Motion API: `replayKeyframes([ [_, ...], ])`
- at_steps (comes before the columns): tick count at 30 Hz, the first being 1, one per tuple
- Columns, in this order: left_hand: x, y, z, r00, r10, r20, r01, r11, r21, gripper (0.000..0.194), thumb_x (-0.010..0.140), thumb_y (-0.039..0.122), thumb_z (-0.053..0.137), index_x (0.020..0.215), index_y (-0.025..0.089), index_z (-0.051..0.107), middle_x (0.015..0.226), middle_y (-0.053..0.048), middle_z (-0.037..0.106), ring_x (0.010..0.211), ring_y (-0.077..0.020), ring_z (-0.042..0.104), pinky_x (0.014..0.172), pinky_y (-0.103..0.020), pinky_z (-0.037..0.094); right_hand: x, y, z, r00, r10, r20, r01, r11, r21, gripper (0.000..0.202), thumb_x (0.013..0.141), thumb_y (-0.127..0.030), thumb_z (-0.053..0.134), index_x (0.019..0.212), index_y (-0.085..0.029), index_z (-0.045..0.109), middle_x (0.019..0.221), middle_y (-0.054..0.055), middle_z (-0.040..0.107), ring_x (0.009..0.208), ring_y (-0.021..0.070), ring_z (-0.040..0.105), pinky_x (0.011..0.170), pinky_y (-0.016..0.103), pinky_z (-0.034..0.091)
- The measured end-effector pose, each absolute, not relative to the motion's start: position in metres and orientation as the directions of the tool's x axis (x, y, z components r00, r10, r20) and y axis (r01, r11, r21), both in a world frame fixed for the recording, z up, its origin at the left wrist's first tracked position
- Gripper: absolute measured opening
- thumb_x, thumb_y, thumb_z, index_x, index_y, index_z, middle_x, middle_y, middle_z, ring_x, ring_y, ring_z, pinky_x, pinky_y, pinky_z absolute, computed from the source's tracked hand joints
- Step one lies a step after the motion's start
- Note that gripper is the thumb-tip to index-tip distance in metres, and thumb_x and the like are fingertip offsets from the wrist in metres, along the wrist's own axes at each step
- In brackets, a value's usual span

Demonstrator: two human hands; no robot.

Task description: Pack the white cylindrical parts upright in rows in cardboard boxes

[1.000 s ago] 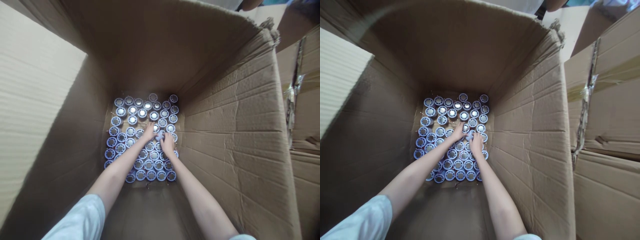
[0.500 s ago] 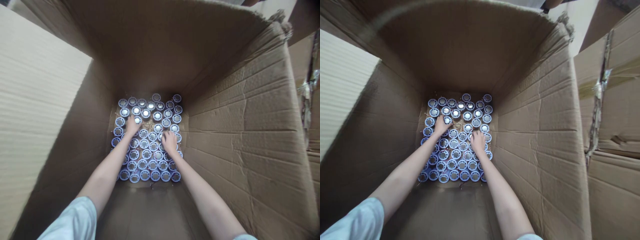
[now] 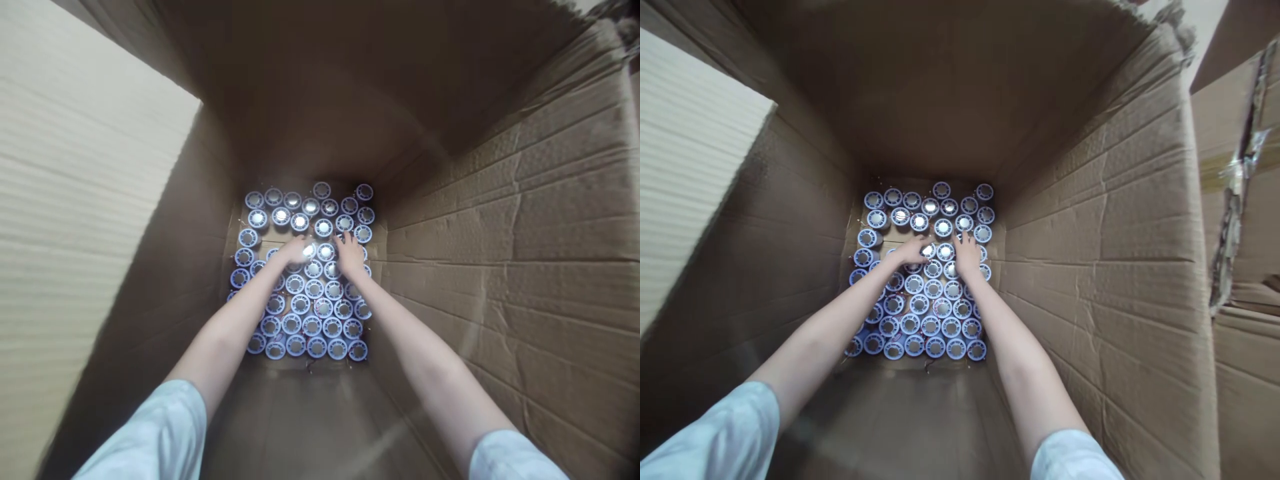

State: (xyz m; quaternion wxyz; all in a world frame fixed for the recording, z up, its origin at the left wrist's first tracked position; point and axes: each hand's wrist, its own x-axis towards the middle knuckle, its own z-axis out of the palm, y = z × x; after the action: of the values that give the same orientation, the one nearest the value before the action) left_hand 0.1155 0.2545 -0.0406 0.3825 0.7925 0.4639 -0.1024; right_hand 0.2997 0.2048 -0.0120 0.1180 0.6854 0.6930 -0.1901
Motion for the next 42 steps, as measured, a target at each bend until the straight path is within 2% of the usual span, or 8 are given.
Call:
replayKeyframes([
  [5,0.106,0.237,-0.024,0.48,0.761,-0.437,0.813,-0.198,0.548,0.066,0.074,0.031,0.062,0.136,0.017,0.043,0.138,-0.012,0.048,0.128,-0.0291,0.042,0.106,-0.039,0.031,0.305,0.215,-0.006,-0.025,0.887,-0.461,0.999,0.001,-0.051,0.045,0.085,-0.021,0.054,0.129,-0.022,0.047,0.132,0.016,0.041,0.111,0.0309,0.045,0.087,0.041,0.04],
  [10,0.064,0.233,-0.01,-0.225,0.967,-0.119,0.882,0.254,0.397,0.04,0.079,0.018,0.051,0.119,0.014,0.051,0.127,-0.015,0.052,0.122,-0.029,0.044,0.104,-0.043,0.033,0.311,0.216,-0.005,0.01,0.866,-0.5,1.0,-0.016,-0.008,0.049,0.084,-0.045,0.058,0.125,-0.019,0.048,0.121,0.017,0.049,0.111,0.0327,0.045,0.086,0.041,0.039],
  [13,0.031,0.243,-0.015,-0.415,0.884,-0.216,0.82,0.466,0.333,0.053,0.074,0.026,0.064,0.122,0.011,0.048,0.123,-0.019,0.051,0.117,-0.0321,0.047,0.099,-0.044,0.038,0.306,0.212,-0.005,0.005,0.881,-0.474,1.0,0.006,0.023,0.048,0.085,-0.043,0.058,0.124,-0.018,0.048,0.125,0.017,0.047,0.114,0.0323,0.042,0.088,0.041,0.038],
  [16,0.01,0.248,-0.026,-0.353,0.86,-0.369,0.802,0.481,0.354,0.062,0.068,0.025,0.071,0.124,0.013,0.048,0.115,-0.015,0.056,0.11,-0.0285,0.054,0.094,-0.039,0.043,0.296,0.207,-0.005,-0.015,0.894,-0.447,0.999,0.036,0.039,0.044,0.083,-0.035,0.059,0.119,-0.013,0.05,0.124,0.018,0.047,0.112,0.0311,0.043,0.087,0.04,0.039],
  [27,0.023,0.246,-0.041,0.251,0.937,-0.244,0.841,-0.086,0.534,0.062,0.059,-0.003,0.048,0.117,0.016,0.061,0.123,-0.01,0.051,0.117,-0.0261,0.05,0.101,-0.038,0.041,0.282,0.207,0.004,0.03,0.91,-0.413,0.999,-0.037,-0.008,0.039,0.083,-0.029,0.054,0.116,-0.01,0.053,0.122,0.02,0.049,0.109,0.033,0.044,0.087,0.042,0.038],
  [34,0.034,0.267,-0.05,0.371,0.876,-0.309,0.771,-0.106,0.628,0.058,0.064,0.007,0.052,0.122,0.013,0.055,0.122,-0.01,0.057,0.114,-0.0238,0.053,0.103,-0.037,0.04,0.223,0.213,-0.002,-0.261,0.898,-0.353,0.916,0.116,-0.384,0.048,0.084,-0.023,0.049,0.131,-0.013,0.046,0.134,0.014,0.045,0.116,0.0291,0.04,0.096,0.04,0.036],
  [39,0.04,0.263,-0.047,0.468,0.814,-0.344,0.697,-0.101,0.71,0.057,0.066,0.012,0.052,0.123,0.013,0.052,0.125,-0.01,0.058,0.113,-0.0213,0.055,0.099,-0.033,0.043,0.211,0.214,-0.018,-0.249,0.875,-0.414,0.895,0.045,-0.443,0.066,0.078,-0.022,0.059,0.14,-0.015,0.037,0.135,0.011,0.046,0.12,0.0302,0.037,0.102,0.041,0.033],
  [42,0.045,0.25,-0.042,0.386,0.833,-0.396,0.788,-0.075,0.611,0.059,0.071,0.013,0.05,0.13,0.012,0.046,0.134,-0.013,0.052,0.122,-0.0227,0.049,0.104,-0.035,0.038,0.217,0.213,-0.022,-0.283,0.879,-0.383,0.877,0.075,-0.475,0.066,0.076,-0.017,0.058,0.139,-0.017,0.038,0.133,0.009,0.048,0.117,0.0292,0.039,0.101,0.04,0.035],
])
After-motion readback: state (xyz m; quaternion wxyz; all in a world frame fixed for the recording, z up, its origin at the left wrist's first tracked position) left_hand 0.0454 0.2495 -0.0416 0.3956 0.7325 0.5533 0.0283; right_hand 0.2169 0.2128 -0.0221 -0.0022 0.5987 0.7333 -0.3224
